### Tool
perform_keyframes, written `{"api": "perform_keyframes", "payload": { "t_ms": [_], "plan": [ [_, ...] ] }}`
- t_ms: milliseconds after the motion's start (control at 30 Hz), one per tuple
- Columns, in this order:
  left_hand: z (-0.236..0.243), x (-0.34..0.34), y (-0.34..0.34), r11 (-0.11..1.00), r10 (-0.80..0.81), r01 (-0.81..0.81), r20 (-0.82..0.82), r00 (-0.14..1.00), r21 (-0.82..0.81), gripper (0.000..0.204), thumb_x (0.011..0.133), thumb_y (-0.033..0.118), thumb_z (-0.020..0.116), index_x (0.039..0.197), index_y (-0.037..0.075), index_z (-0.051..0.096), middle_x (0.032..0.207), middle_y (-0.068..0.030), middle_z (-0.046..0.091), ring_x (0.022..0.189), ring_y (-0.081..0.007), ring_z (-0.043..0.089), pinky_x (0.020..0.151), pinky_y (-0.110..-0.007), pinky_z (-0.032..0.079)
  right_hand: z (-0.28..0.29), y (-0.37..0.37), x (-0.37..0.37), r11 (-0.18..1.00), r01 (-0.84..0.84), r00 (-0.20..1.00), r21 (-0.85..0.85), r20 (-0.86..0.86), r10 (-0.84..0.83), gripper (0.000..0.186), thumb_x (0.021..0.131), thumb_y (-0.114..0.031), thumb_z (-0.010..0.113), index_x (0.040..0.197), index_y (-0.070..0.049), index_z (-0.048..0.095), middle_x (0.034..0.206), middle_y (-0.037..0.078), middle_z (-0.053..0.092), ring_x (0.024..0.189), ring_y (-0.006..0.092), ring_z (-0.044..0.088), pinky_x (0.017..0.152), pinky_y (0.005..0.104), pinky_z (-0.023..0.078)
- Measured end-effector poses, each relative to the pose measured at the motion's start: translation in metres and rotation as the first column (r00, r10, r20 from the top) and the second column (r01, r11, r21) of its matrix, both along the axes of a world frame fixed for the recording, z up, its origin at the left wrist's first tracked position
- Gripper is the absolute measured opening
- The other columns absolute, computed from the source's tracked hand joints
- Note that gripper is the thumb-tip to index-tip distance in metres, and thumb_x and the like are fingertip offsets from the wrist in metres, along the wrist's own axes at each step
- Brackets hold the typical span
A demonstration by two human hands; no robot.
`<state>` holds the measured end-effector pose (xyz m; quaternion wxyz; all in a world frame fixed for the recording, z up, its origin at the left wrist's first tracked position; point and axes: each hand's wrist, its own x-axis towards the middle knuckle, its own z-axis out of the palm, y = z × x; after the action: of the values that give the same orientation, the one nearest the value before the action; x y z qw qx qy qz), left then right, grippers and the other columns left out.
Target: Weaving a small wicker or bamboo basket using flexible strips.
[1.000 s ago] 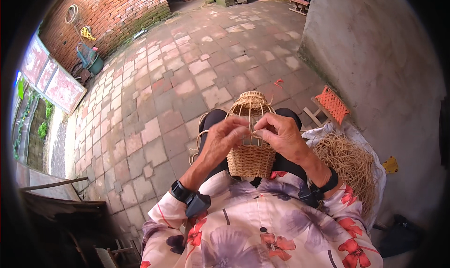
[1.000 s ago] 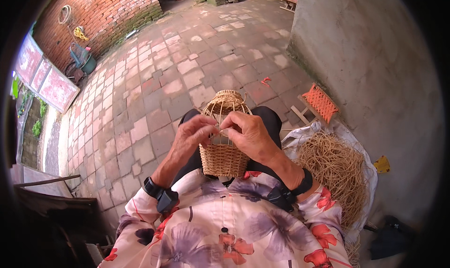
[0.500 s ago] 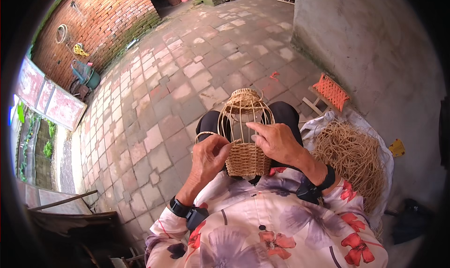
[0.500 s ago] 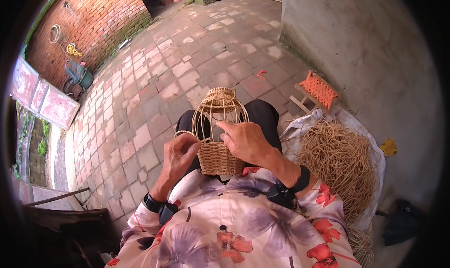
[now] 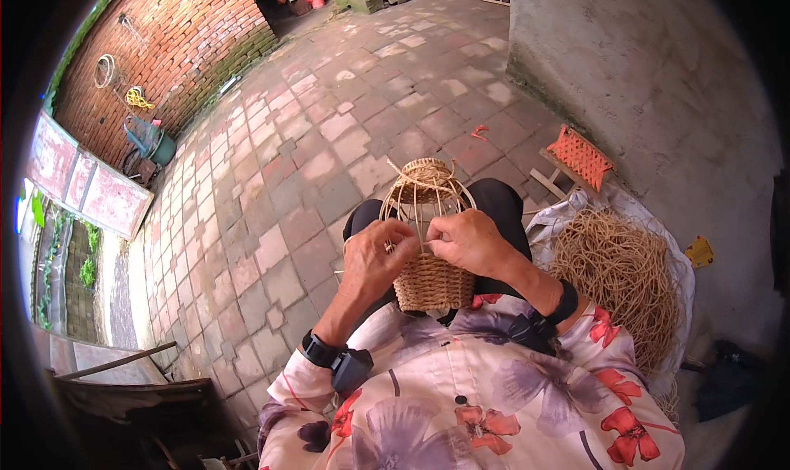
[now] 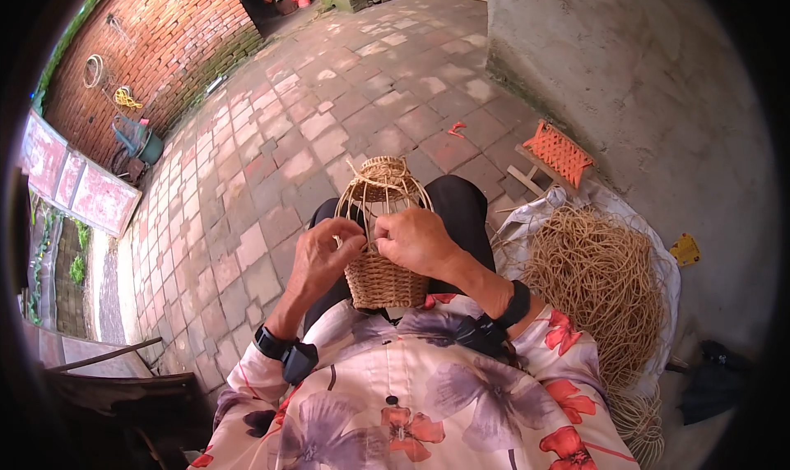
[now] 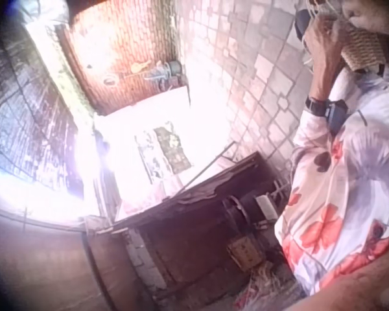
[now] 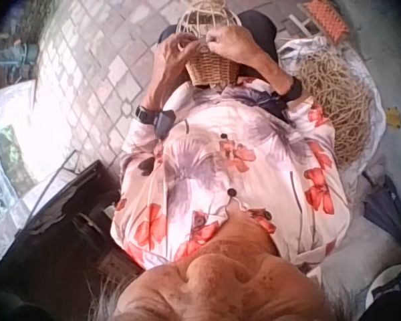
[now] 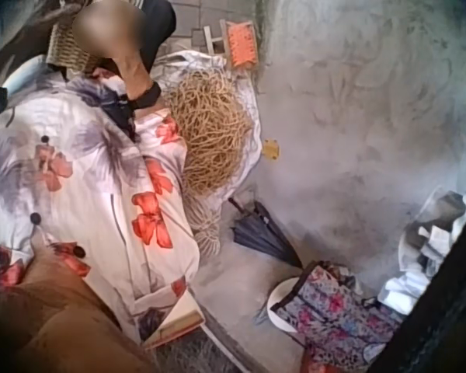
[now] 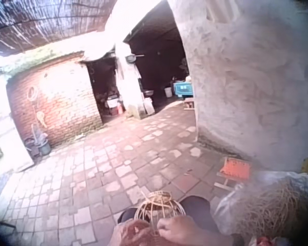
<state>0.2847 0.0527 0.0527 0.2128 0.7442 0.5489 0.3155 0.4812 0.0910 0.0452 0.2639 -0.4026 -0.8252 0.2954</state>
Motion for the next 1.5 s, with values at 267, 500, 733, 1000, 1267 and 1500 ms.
{"api": "perform_keyframes", "payload": {
  "t_ms": [267, 500, 733, 1000, 1267, 1500],
  "plan": [
    [-0.013, -0.001, 0.027, 0.883, 0.199, 0.083, 0.529, 0.825, -0.462, 0.018, 0.091, 0.014, 0.055, 0.108, 0.009, 0.061, 0.071, 0.0018, 0.059, 0.060, -0.0039, 0.046, 0.052, -0.020, 0.034, 0.009, -0.002, 0.032, 0.906, -0.092, 0.975, -0.414, -0.220, -0.002, 0.010, 0.082, -0.008, 0.061, 0.078, 0.000, 0.057, 0.059, 0.001, 0.054, 0.056, 0.0060, 0.052, 0.050, 0.0259, 0.041],
    [-0.042, -0.016, 0.034, 0.831, 0.283, 0.194, 0.697, 0.659, -0.521, 0.014, 0.092, 0.012, 0.054, 0.106, 0.011, 0.060, 0.066, 0.0029, 0.055, 0.055, -0.0009, 0.040, 0.048, -0.017, 0.028, -0.006, -0.015, 0.044, 0.963, -0.035, 0.988, -0.268, -0.156, -0.008, 0.011, 0.082, -0.008, 0.061, 0.079, 0.002, 0.059, 0.063, 0.003, 0.056, 0.059, 0.0069, 0.050, 0.054, 0.0264, 0.042],
    [-0.012, 0.014, 0.012, 0.963, 0.231, -0.252, 0.188, 0.955, 0.095, 0.014, 0.084, 0.012, 0.064, 0.098, 0.009, 0.067, 0.082, -0.0055, 0.056, 0.065, -0.0160, 0.056, 0.058, -0.029, 0.047, -0.019, -0.001, 0.046, 0.996, 0.020, 0.981, -0.083, -0.189, -0.036, 0.006, 0.081, -0.005, 0.064, 0.082, 0.000, 0.061, 0.073, 0.008, 0.059, 0.067, 0.0172, 0.059, 0.061, 0.0297, 0.046],
    [-0.006, 0.036, -0.004, 0.987, 0.016, 0.001, -0.100, 0.995, 0.160, 0.010, 0.079, 0.015, 0.070, 0.084, 0.007, 0.067, 0.074, -0.0084, 0.063, 0.060, -0.0245, 0.064, 0.057, -0.033, 0.050, -0.015, 0.013, 0.021, 0.997, 0.028, 0.954, 0.075, -0.300, -0.004, 0.005, 0.079, -0.003, 0.059, 0.083, -0.004, 0.060, 0.078, 0.011, 0.061, 0.073, 0.0317, 0.061, 0.066, 0.0392, 0.048],
    [0.002, 0.039, -0.001, 0.992, -0.035, 0.068, -0.291, 0.956, 0.104, 0.010, 0.081, 0.017, 0.066, 0.085, 0.008, 0.066, 0.074, -0.0107, 0.066, 0.064, -0.0274, 0.065, 0.057, -0.037, 0.050, -0.013, 0.004, 0.026, 0.977, 0.125, 0.937, -0.175, -0.302, -0.174, 0.005, 0.081, -0.008, 0.062, 0.081, -0.004, 0.059, 0.069, 0.011, 0.063, 0.066, 0.0308, 0.064, 0.060, 0.0362, 0.049],
    [0.012, 0.031, 0.011, 0.983, -0.165, 0.143, -0.218, 0.962, -0.115, 0.016, 0.086, 0.020, 0.059, 0.092, 0.008, 0.068, 0.072, -0.0153, 0.065, 0.065, -0.0346, 0.064, 0.059, -0.042, 0.050, -0.028, -0.011, 0.049, 0.981, 0.112, 0.950, -0.159, -0.274, -0.153, 0.010, 0.084, -0.003, 0.061, 0.093, -0.001, 0.064, 0.062, 0.007, 0.058, 0.059, 0.0055, 0.052, 0.054, 0.0263, 0.044]
  ]
}}
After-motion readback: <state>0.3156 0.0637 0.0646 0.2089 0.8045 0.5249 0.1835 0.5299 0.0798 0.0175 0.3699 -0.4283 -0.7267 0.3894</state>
